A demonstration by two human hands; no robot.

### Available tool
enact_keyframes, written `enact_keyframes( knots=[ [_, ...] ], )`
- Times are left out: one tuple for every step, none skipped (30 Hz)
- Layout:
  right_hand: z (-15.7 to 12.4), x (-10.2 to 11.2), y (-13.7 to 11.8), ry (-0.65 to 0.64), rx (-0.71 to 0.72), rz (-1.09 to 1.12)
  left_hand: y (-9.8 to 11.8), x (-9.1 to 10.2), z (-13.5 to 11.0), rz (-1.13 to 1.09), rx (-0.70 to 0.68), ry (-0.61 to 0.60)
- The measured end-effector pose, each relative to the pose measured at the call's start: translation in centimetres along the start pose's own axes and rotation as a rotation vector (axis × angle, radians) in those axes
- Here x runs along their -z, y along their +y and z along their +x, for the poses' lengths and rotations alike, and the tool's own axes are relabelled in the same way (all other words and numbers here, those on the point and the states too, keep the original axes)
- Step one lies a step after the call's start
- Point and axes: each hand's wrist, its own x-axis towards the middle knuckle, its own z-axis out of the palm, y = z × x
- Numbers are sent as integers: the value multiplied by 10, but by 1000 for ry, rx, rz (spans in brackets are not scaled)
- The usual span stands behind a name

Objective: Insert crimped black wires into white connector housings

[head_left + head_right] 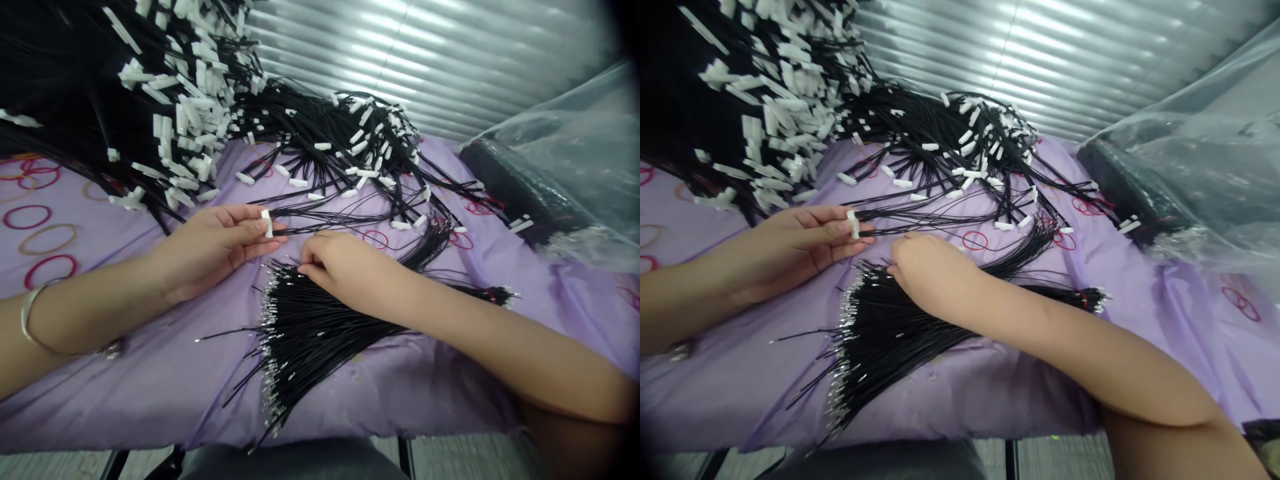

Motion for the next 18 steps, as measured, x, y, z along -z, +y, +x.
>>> enact_keyframes(
  knots=[
    [-1, 2, 0, -6, -3, 19, 0, 0, 0, 1, -6, -5],
    [-2, 6, -1, -2, -16, 39, 0, 0, 0, -2, -8, -8],
    [-3, 10, -3, 14, -37, 63, 0, 0, 0, -7, -10, -7],
    [-5, 15, -4, 43, -60, 95, 1, 0, 0, -12, -10, -4],
    [-6, 20, -6, 81, -78, 133, 2, -1, -1, -14, -10, 0],
    [-7, 24, -8, 128, -85, 171, 2, -2, -1, -15, -8, 2],
    [-7, 27, -9, 182, -81, 205, 3, -3, -2, -13, -6, -1],
    [-7, 29, -10, 240, -68, 230, 4, -4, -4, -8, -1, -11],
    [-6, 30, -10, 293, -52, 248, 4, -5, -5, -5, 5, -26],
    [-5, 30, -10, 335, -38, 256, 4, -6, -6, -6, 15, -44],
    [-4, 28, -9, 362, -29, 260, 4, -6, -7, -7, 25, -60],
    [-3, 26, -8, 376, -22, 262, 3, -7, -8, -12, 37, -81],
    [-2, 24, -7, 381, -17, 262, 2, -7, -9, -15, 48, -98],
    [-1, 21, -6, 385, -8, 260, 2, -7, -9, -17, 58, -112],
    [0, 19, -5, 393, 3, 254, 1, -6, -9, -17, 65, -122],
    [0, 17, -5, 402, 12, 247, 0, -6, -9, -11, 69, -129],
    [0, 15, -5, 409, 16, 240, 0, -6, -9, -2, 73, -131],
    [1, 14, -5, 411, 16, 236, 0, -6, -9, 11, 79, -129]
  ],
)
